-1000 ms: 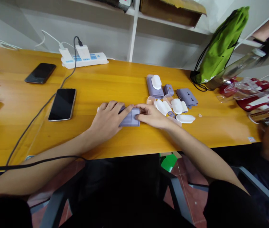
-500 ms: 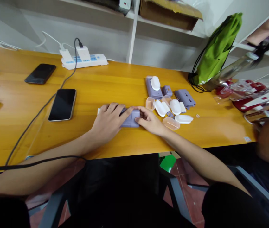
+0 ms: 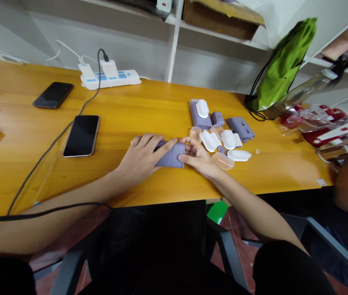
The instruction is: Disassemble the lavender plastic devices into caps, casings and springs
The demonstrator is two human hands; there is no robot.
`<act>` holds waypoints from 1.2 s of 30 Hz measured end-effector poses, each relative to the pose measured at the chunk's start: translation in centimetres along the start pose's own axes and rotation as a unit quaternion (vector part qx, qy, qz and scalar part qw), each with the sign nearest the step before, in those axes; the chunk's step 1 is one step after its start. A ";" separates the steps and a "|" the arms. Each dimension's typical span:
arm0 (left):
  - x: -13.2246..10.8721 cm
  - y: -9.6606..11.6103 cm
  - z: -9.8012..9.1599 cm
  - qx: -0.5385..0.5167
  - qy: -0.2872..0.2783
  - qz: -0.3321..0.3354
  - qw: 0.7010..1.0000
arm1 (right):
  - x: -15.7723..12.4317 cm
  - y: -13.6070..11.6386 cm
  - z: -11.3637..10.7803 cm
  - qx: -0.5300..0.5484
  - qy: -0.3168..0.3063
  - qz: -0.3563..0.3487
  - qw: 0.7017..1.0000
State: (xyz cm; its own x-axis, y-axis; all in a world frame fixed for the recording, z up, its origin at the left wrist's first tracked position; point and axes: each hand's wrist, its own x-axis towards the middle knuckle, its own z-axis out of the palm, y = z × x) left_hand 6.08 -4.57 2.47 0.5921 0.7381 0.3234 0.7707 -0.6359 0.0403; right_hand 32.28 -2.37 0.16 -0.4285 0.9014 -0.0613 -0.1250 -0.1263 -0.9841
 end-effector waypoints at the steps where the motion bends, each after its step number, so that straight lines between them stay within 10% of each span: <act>1: 0.0 -0.1 0.0 -0.003 -0.003 -0.002 1.000 | 0.0 0.0 0.1 -0.004 0.006 0.001 1.000; 22: 5.5 -1.7 -4.0 -0.171 -0.190 0.006 0.967 | 0.1 -0.8 -0.1 -0.220 -0.032 -0.116 0.968; 36: 4.0 0.7 -3.3 -0.043 -0.179 -0.009 0.983 | -0.3 1.4 -1.1 -0.308 -0.043 -0.167 0.935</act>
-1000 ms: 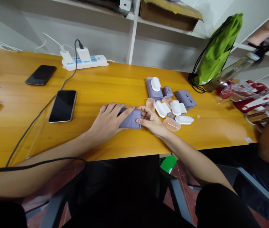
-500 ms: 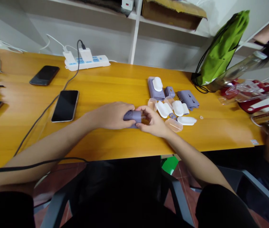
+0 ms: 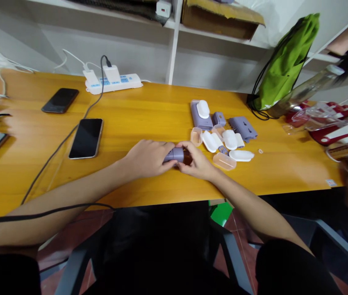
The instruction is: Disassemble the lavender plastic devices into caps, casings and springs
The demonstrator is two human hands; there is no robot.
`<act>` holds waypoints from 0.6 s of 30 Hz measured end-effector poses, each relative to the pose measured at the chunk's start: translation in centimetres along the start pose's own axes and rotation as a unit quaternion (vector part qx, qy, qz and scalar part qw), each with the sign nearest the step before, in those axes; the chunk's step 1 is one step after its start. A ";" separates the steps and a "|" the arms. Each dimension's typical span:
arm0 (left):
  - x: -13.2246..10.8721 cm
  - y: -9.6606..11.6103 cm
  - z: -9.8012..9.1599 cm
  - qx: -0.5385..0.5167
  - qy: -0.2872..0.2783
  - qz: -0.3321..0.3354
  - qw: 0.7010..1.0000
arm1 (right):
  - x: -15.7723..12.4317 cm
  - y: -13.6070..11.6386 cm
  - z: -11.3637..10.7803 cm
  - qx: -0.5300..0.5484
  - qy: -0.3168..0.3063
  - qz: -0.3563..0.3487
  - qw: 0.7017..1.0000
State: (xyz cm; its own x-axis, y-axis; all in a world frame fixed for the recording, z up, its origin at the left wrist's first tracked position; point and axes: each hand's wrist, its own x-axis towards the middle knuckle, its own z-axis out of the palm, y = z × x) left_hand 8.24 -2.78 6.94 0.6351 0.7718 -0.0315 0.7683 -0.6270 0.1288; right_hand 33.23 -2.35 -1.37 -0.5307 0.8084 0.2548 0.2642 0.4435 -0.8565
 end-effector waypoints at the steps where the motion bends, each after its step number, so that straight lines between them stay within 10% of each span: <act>1: -0.1 0.1 0.1 0.007 0.002 0.002 1.000 | 0.0 0.1 -0.1 -0.006 -0.002 -0.005 1.000; 18: -0.4 1.0 0.5 0.062 -0.019 -0.034 0.997 | -0.4 -0.5 -0.4 -0.020 -0.034 0.006 0.999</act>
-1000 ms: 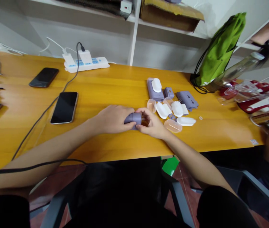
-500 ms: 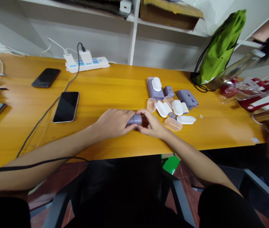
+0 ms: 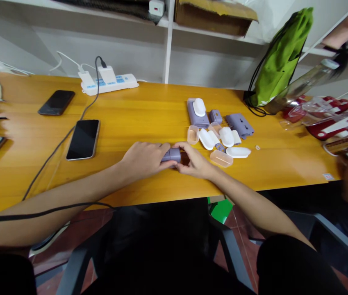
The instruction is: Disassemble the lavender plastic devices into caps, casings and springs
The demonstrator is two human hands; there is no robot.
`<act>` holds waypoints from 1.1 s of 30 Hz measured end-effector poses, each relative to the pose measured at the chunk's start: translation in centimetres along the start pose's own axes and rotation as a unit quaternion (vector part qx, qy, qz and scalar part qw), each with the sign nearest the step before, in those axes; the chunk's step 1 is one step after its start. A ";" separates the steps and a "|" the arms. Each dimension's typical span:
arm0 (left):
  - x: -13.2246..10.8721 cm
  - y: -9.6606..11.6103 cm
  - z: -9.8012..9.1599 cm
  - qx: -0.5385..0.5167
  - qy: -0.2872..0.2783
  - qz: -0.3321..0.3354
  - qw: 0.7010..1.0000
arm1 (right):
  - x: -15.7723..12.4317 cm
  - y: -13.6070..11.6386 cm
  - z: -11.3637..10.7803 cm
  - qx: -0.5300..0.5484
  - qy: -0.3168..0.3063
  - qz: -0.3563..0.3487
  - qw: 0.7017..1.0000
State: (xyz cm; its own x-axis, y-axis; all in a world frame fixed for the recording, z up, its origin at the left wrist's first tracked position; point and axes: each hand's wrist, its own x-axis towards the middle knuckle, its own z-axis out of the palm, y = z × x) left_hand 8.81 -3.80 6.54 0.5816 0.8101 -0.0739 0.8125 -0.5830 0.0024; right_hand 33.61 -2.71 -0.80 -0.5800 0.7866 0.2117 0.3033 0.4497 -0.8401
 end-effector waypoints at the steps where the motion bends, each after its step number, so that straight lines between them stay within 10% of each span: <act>1: 0.0 0.0 0.0 0.001 -0.001 -0.001 1.000 | 0.0 0.0 0.0 0.000 0.002 -0.001 1.000; 18: 1.2 -1.7 -0.8 -0.048 -0.020 0.037 0.998 | 0.6 -0.5 0.3 0.112 0.000 0.035 0.993; 33: 0.6 -0.3 2.5 0.000 0.088 0.028 0.996 | 1.9 -0.3 0.4 0.176 0.013 0.073 0.982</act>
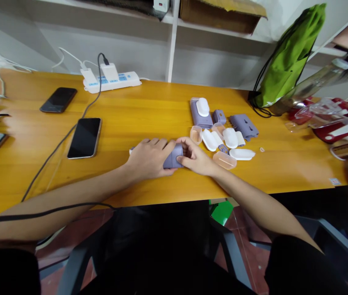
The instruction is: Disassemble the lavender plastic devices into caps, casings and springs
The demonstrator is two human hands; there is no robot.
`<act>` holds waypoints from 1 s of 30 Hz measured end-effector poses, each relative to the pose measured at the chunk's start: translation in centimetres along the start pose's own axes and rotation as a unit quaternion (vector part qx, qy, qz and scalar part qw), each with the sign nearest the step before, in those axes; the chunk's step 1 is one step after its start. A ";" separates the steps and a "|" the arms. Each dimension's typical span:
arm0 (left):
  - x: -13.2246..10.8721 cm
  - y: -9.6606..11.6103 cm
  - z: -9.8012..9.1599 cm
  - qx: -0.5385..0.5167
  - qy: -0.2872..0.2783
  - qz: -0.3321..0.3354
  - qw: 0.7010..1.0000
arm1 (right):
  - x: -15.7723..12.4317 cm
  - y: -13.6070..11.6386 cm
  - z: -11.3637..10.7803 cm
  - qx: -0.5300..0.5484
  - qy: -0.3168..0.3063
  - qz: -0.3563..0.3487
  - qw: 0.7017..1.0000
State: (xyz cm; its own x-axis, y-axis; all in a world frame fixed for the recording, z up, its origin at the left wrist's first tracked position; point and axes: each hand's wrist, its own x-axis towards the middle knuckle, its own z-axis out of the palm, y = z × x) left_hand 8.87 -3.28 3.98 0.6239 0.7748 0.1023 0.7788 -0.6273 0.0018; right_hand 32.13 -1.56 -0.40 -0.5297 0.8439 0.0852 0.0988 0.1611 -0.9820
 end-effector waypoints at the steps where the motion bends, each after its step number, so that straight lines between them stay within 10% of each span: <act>1: 0.0 -0.1 0.1 -0.003 0.000 0.001 1.000 | 0.0 -0.1 0.0 0.007 -0.002 0.005 1.000; 30: 0.1 -0.6 0.4 0.013 -0.004 0.030 0.999 | 1.0 -1.8 0.4 0.030 0.038 0.127 0.991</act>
State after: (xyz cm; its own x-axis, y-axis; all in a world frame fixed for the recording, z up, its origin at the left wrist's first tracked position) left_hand 8.54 -2.77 3.56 0.6704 0.7360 0.0937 0.7409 -0.6709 -0.0308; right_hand 31.11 -1.19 1.42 -0.4289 0.8897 -0.1566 0.1689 -0.0913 -0.9814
